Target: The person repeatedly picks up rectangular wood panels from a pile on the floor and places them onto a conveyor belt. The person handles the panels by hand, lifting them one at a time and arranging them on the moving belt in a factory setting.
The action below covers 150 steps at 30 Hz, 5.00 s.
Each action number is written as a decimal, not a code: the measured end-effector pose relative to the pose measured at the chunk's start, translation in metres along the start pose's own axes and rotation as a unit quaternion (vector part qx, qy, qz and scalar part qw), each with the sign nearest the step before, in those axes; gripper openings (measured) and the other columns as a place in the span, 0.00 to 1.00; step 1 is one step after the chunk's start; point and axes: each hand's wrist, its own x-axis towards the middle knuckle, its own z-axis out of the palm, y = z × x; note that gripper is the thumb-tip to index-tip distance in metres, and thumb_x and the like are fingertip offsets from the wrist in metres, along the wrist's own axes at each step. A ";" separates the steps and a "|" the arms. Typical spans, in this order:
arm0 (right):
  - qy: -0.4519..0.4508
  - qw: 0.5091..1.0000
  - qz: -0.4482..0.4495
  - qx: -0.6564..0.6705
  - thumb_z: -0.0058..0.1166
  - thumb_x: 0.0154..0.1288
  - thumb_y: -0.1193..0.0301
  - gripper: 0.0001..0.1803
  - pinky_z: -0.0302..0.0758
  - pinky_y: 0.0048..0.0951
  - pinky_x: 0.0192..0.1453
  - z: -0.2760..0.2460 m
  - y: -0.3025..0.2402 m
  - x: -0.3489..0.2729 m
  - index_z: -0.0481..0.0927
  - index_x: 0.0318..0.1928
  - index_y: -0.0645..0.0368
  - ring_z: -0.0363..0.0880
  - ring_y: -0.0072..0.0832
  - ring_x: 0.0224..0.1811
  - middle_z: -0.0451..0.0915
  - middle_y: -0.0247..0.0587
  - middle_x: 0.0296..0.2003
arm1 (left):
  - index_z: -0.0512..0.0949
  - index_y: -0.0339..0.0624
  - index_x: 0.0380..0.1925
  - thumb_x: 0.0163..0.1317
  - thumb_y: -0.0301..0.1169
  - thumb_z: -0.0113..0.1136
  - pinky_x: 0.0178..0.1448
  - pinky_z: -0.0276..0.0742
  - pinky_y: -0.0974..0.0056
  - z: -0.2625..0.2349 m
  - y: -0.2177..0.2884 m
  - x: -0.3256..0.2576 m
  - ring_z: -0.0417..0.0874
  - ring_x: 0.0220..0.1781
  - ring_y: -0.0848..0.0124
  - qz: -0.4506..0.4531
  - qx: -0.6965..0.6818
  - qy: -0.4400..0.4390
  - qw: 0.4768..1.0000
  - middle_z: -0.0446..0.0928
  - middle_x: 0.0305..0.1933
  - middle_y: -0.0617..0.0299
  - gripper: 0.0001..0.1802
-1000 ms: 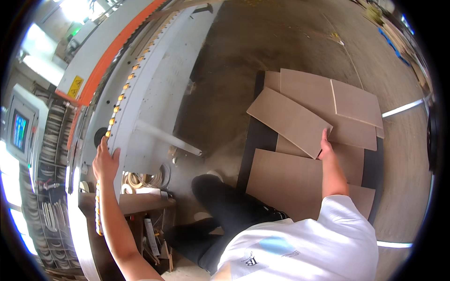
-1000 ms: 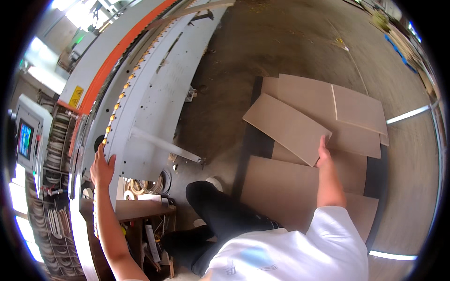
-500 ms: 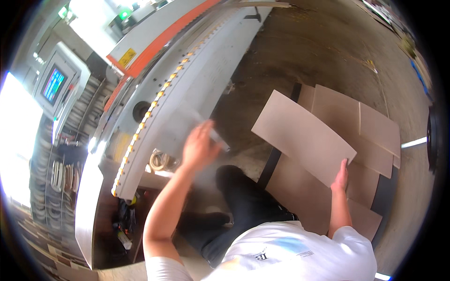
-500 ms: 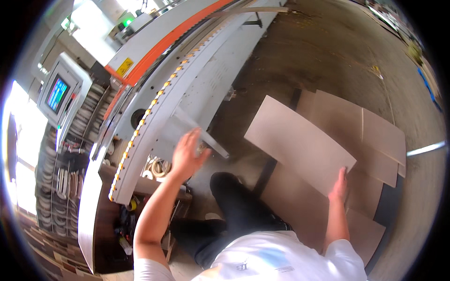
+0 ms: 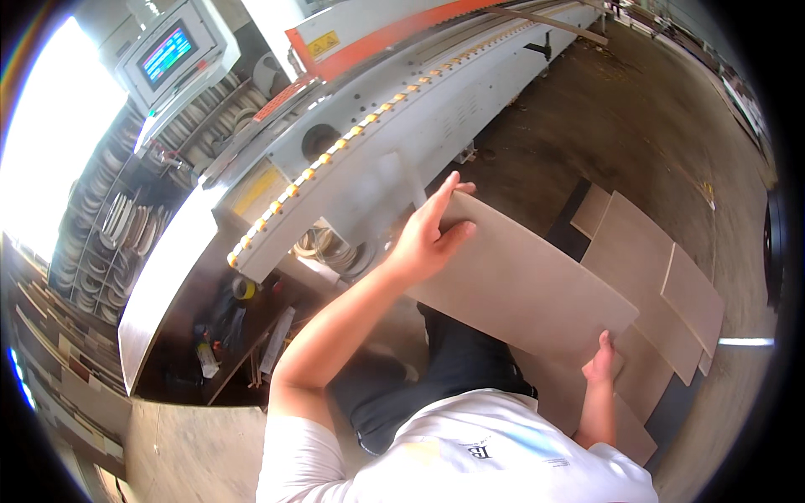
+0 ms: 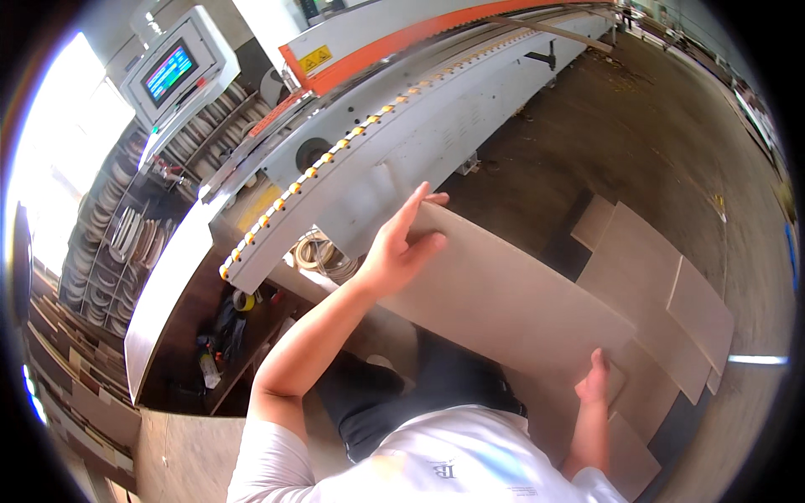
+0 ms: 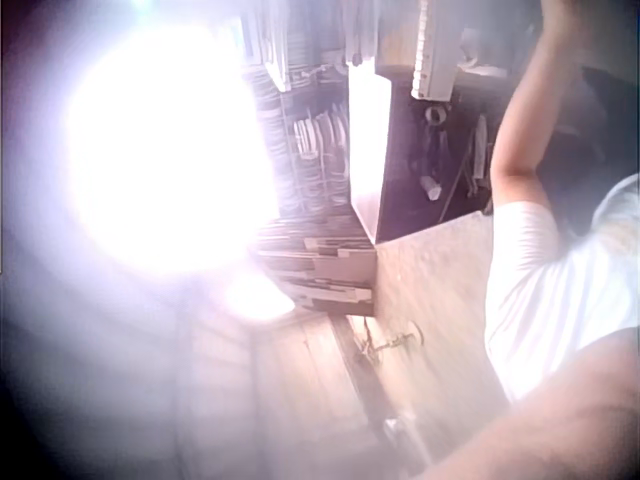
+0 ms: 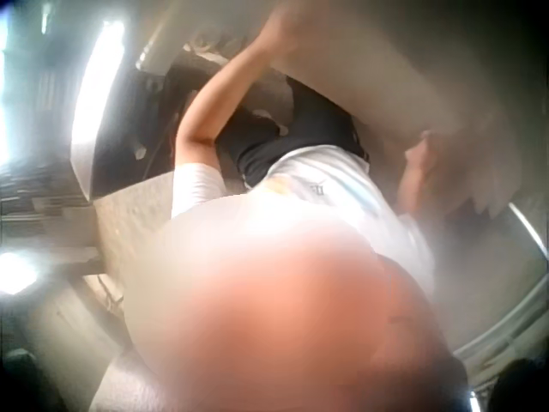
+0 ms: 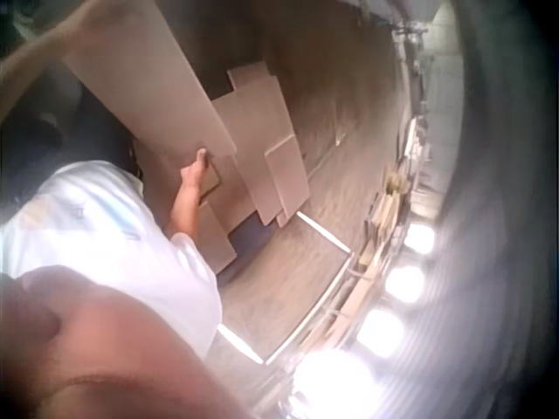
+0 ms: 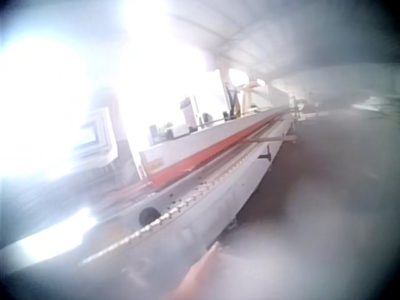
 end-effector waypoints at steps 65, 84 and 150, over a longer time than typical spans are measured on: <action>-0.308 0.508 -0.683 -0.425 0.59 0.69 0.61 0.16 0.77 0.49 0.70 0.691 0.046 0.007 0.91 0.52 0.49 0.87 0.38 0.61 0.90 0.37 0.55 | 0.89 0.47 0.40 0.60 0.30 0.69 0.46 0.84 0.52 0.005 -0.064 -0.383 0.90 0.41 0.54 -0.280 0.281 0.234 0.888 0.89 0.40 0.56 0.08; -0.267 0.504 -0.667 -0.480 0.56 0.73 0.62 0.15 0.74 0.51 0.73 0.678 0.008 0.125 0.91 0.54 0.43 0.84 0.34 0.66 0.89 0.30 0.58 | 0.87 0.46 0.36 0.56 0.25 0.71 0.36 0.79 0.57 0.005 -0.069 -0.366 0.86 0.30 0.60 -0.255 0.313 0.232 0.885 0.85 0.30 0.62 0.07; 0.156 0.529 0.116 -0.826 0.72 0.48 0.31 0.69 0.57 0.42 0.87 -0.097 -0.113 0.177 0.61 0.80 0.66 0.60 0.45 0.83 0.60 0.53 0.81 | 0.88 0.49 0.32 0.59 0.33 0.65 0.45 0.81 0.46 0.058 -0.094 -0.329 0.87 0.40 0.49 -0.347 0.473 -0.048 0.808 0.87 0.34 0.55 0.05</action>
